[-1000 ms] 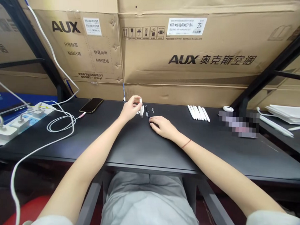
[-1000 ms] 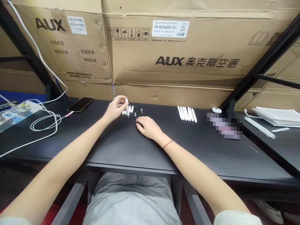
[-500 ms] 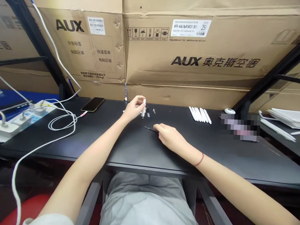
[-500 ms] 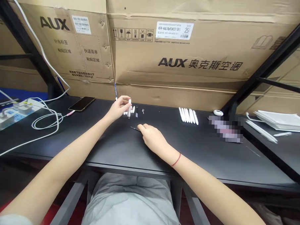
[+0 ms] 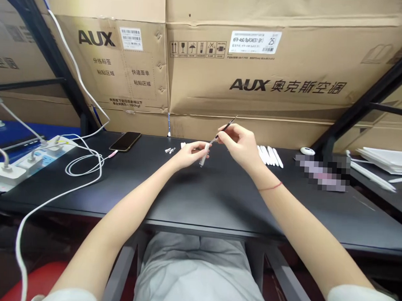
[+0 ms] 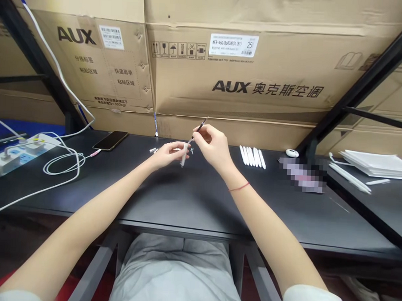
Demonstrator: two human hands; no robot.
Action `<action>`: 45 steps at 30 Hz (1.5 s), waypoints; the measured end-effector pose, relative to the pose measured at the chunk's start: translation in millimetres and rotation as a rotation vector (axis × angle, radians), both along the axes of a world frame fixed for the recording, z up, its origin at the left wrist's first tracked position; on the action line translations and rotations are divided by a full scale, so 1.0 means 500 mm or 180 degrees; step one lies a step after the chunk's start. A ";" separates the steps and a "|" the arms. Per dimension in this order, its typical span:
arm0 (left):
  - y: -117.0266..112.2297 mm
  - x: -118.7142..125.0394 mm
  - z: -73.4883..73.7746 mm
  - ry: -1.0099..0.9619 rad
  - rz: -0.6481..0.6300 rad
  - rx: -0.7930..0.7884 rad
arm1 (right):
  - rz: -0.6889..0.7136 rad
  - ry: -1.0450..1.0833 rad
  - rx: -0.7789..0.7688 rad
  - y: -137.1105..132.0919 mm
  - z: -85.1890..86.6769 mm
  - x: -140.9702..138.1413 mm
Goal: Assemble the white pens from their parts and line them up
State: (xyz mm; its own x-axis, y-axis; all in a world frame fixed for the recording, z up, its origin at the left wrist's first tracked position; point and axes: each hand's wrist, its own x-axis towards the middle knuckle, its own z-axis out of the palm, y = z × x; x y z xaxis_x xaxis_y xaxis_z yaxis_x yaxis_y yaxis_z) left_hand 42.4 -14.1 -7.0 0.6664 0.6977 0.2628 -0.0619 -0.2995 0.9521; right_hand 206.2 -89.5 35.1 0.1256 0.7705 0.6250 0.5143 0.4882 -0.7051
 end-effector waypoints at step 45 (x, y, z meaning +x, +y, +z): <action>0.011 0.007 -0.008 -0.0020 0.0671 0.0154 | -0.1060 -0.2465 -0.1169 0.147 -0.155 0.018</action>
